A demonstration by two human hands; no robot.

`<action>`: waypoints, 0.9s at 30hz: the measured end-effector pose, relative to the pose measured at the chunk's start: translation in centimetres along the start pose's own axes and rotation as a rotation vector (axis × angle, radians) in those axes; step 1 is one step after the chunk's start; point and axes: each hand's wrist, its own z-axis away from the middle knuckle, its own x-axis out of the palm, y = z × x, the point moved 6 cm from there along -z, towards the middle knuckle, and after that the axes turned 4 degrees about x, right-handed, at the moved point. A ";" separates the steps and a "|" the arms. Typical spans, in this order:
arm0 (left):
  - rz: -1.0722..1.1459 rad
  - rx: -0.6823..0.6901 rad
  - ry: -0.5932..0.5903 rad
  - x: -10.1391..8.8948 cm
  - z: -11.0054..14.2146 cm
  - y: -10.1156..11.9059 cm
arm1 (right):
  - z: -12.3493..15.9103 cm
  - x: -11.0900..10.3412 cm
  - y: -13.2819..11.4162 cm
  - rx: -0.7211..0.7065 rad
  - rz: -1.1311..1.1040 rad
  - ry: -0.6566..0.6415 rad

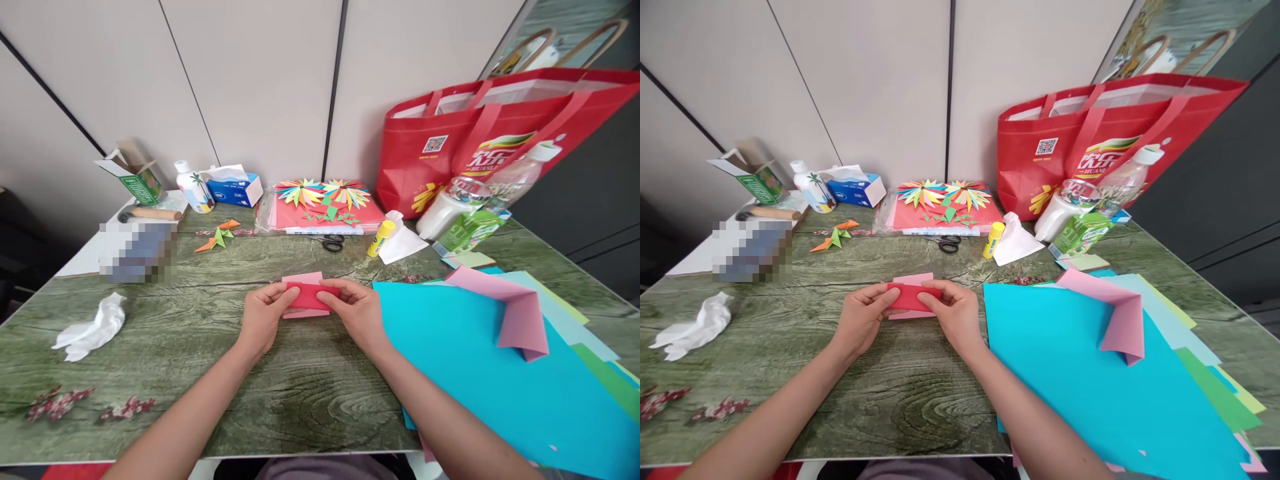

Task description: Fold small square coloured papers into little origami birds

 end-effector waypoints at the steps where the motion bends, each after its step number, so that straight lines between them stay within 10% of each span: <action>1: -0.006 0.003 0.004 0.0 0.0 0.0 | 0.0 0.0 0.0 -0.001 -0.001 -0.001; 27: 0.080 -0.026 0.003 0.2 0.0 0.2 | -0.1 0.1 0.1 0.036 -0.088 -0.003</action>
